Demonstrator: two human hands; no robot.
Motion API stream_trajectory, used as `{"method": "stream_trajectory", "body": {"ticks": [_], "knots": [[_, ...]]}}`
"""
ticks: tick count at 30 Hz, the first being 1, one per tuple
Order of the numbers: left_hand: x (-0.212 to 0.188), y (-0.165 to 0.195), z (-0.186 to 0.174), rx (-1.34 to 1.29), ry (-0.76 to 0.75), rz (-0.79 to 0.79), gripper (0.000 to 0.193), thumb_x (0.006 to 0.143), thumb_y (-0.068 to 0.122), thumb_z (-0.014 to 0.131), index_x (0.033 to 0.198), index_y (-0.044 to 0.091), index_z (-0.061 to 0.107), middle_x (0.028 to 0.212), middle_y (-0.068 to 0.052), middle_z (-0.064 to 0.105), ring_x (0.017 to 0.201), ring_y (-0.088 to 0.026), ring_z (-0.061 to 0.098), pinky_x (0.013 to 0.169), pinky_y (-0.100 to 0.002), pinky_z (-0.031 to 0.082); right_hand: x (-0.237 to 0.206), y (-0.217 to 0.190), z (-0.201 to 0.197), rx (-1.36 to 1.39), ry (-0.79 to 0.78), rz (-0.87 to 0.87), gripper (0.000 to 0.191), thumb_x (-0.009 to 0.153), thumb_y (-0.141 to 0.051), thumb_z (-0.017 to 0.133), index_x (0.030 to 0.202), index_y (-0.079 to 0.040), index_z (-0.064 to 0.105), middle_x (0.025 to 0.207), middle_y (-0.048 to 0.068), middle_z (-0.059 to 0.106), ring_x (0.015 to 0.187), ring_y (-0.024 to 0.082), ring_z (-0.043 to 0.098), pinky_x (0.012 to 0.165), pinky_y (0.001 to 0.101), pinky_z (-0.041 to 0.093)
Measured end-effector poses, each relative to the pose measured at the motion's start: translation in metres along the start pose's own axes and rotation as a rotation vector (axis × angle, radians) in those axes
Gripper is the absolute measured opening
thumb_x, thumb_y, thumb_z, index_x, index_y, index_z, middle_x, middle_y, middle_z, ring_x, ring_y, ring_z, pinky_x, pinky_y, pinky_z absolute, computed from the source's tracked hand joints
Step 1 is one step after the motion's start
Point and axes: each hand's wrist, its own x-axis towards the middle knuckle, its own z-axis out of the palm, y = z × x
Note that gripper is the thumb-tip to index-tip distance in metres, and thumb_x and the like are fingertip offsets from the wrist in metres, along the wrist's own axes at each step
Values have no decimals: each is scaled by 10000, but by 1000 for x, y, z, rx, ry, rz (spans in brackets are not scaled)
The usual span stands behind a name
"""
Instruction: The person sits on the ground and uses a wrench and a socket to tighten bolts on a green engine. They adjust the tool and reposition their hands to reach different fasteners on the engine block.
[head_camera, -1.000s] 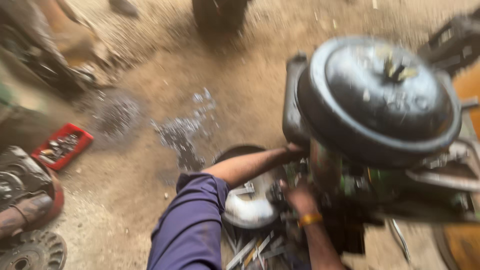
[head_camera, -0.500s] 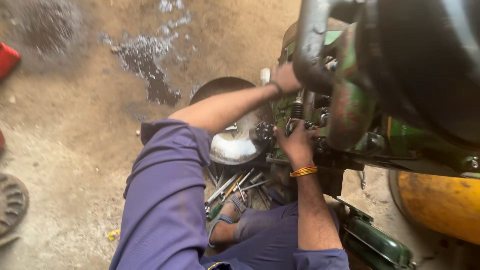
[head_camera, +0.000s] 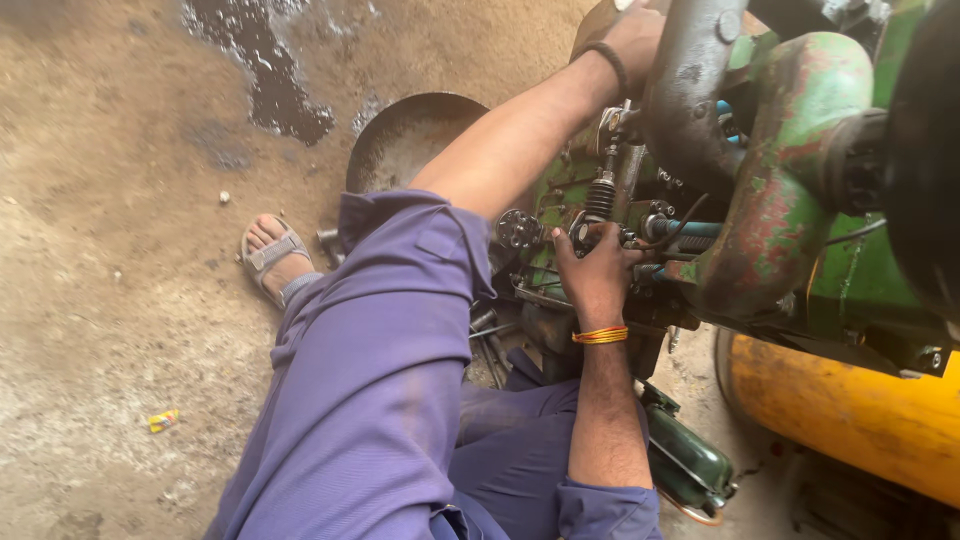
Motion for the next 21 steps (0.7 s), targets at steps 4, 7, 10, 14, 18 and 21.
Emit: {"method": "stream_trajectory", "body": {"ticks": [4,7,10,14,18,21], "knots": [[2,17,-6,-52,423,342,376,942,414,626,1241,205,716,1215,-53,739,1156,-246,617,990,-472,424,-1,0,-2,-3,-17,2,670,844,-507,786,1248,-15,576,1169,409,552,1152,493,565,947,480,521],[-3,35,-6,-101,145,51,400,948,492,618,1252,243,696,1241,-28,722,1205,-214,617,1029,-438,429,-2,1,-2,4,-5,-26,664,847,-498,791,1242,-10,576,1133,393,581,1167,494,558,939,490,517],[-34,61,14,-73,42,-249,465,893,545,645,1221,220,701,1177,-49,734,1158,-235,642,1010,-447,440,0,6,1,25,14,-15,655,838,-478,806,1249,-19,581,1164,397,535,1078,501,588,921,492,523],[-64,106,52,-567,60,-420,443,858,475,675,1162,155,716,1126,-95,745,1093,-270,684,950,-438,497,5,14,12,20,134,-192,578,828,-430,833,1144,3,619,1083,246,693,1053,438,654,920,513,511],[-63,136,71,-898,192,-419,422,823,404,705,1104,91,731,1074,-142,756,1027,-304,726,889,-429,553,8,23,23,44,179,-218,486,848,-350,794,1163,-16,636,1091,212,715,1046,424,680,929,500,523],[-68,130,60,-774,123,-651,391,817,356,706,1074,64,742,1067,-173,746,1012,-330,731,877,-432,572,6,28,22,55,212,-341,489,860,-339,793,1179,-8,626,1104,212,723,1045,431,682,957,506,515]]}}
